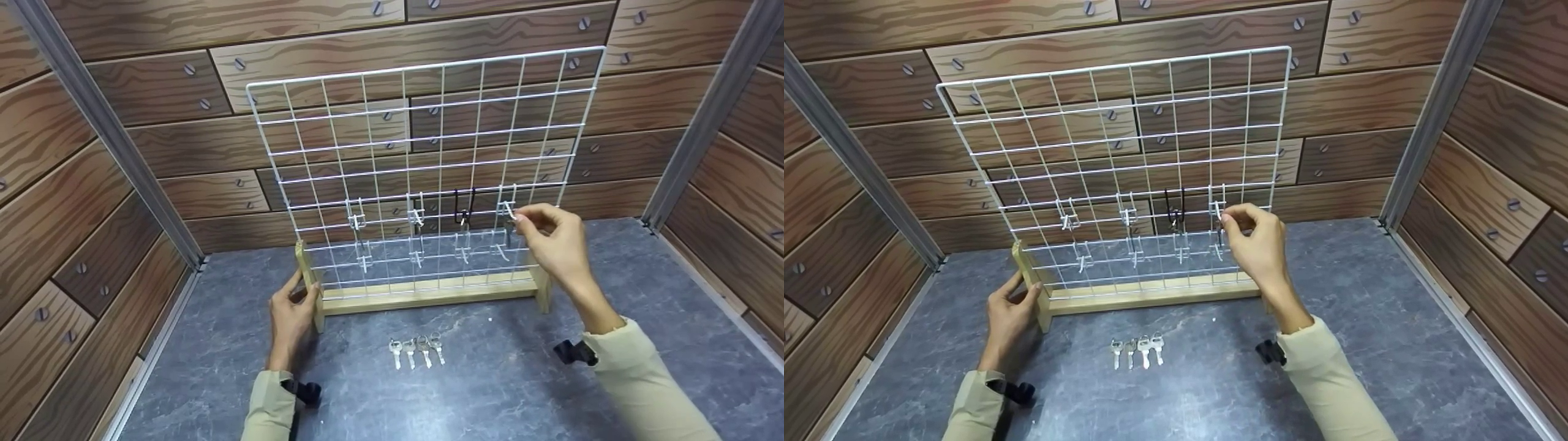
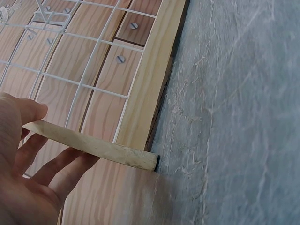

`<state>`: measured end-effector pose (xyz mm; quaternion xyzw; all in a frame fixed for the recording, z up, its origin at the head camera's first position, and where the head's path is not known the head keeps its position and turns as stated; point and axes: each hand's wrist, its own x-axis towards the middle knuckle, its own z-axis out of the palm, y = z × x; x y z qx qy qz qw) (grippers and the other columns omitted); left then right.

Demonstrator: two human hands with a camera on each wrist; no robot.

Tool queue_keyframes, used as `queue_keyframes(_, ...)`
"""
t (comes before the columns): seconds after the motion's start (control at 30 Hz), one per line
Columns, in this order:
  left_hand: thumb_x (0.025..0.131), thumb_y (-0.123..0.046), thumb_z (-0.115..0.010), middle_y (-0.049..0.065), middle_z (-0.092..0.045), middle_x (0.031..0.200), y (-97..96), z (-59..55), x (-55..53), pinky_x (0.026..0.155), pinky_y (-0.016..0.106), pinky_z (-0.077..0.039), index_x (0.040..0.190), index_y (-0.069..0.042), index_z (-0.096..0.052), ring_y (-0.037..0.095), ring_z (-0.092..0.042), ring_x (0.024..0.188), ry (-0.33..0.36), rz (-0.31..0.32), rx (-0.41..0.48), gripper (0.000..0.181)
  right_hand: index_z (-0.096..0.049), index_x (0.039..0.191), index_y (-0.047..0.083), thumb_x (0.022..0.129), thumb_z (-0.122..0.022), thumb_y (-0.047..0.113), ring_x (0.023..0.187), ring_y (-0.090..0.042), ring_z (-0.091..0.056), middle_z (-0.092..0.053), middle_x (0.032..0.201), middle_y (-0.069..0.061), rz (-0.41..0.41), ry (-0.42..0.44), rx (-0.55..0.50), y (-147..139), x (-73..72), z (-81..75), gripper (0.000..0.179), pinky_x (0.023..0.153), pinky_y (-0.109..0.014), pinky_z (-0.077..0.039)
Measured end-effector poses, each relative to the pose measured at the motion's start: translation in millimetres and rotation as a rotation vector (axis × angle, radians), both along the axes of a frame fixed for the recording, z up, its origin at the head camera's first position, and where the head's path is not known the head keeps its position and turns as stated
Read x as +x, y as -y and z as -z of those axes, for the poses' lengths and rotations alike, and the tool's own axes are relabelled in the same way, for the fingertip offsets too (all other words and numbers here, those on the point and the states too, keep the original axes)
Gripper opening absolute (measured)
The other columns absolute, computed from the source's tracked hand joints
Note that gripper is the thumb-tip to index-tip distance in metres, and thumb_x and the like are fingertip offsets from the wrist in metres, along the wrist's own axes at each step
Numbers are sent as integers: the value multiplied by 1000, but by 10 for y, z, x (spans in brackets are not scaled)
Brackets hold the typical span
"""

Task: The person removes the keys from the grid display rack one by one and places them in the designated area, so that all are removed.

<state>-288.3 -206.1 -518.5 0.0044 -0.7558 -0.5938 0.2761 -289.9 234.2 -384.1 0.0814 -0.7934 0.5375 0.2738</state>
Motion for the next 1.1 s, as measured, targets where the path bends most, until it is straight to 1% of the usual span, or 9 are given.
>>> queue_keyframes(0.1,93,-1,-79,30,-68,136,60,104,-83,82,26,-65,142,5,-64,49,-75,107,9,10,2,52,-79,105,-6,99,-72,2,74,-7,-71,-77,89,-16,-5,-11,-7,18,3,-20,12,68,-12,-59)
queue_keyframes(0.2,93,0,-79,31,-67,136,67,104,-81,82,26,-65,143,5,-63,50,-75,106,10,17,12,52,-77,104,-8,99,-71,-1,72,-5,-70,-76,91,-23,-12,-16,-25,41,6,-25,11,66,-12,-58)
queue_keyframes(0.3,93,0,-79,32,-68,134,64,102,-70,79,25,-66,142,5,-63,50,-76,104,-1,14,19,52,-76,104,-10,99,-70,-3,71,-5,-70,-75,92,-26,-17,-17,-45,56,2,-20,10,65,-13,-59)
queue_keyframes(0.5,92,1,-79,32,-70,128,65,130,-75,76,22,-65,141,5,-65,50,-76,102,-20,28,37,51,-75,105,-10,100,-70,-3,71,-4,-70,-76,91,-22,-9,-7,-52,47,17,-6,11,64,-16,-60)
queue_keyframes(0.57,92,1,-79,31,-70,129,68,128,-87,78,25,-66,140,5,-65,50,-76,102,-26,26,20,50,-75,105,-10,100,-70,-2,71,-2,-69,-76,91,-23,-13,-10,-50,39,24,-14,11,64,-16,-60)
queue_keyframes(0.73,93,0,-79,29,-70,133,70,110,-92,84,39,-67,140,6,-65,49,-76,102,-24,10,-33,50,-75,104,-9,102,-70,1,73,-2,-70,-75,93,-26,-17,-19,-41,24,56,-40,12,64,-15,-59)
queue_keyframes(0.9,94,-1,-79,28,-69,135,78,106,-95,88,45,-66,142,4,-64,49,-76,104,-7,12,-38,50,-74,104,-11,102,-69,1,77,-5,-72,-75,96,-29,-19,-29,-46,18,74,-63,13,65,-16,-61)
queue_keyframes(1.0,94,-1,-79,29,-69,136,80,114,-94,87,43,-66,142,4,-65,50,-76,103,-20,14,-34,50,-75,104,-11,102,-69,0,75,-2,-71,-75,96,-29,-20,-32,-41,14,83,-66,12,65,-16,-61)
queue_keyframes(1.1,93,0,-79,29,-68,135,78,125,-87,83,35,-67,141,5,-65,50,-76,103,-30,21,-20,50,-75,104,-10,102,-69,0,73,0,-69,-75,95,-30,-19,-32,-31,11,93,-63,12,65,-15,-60)
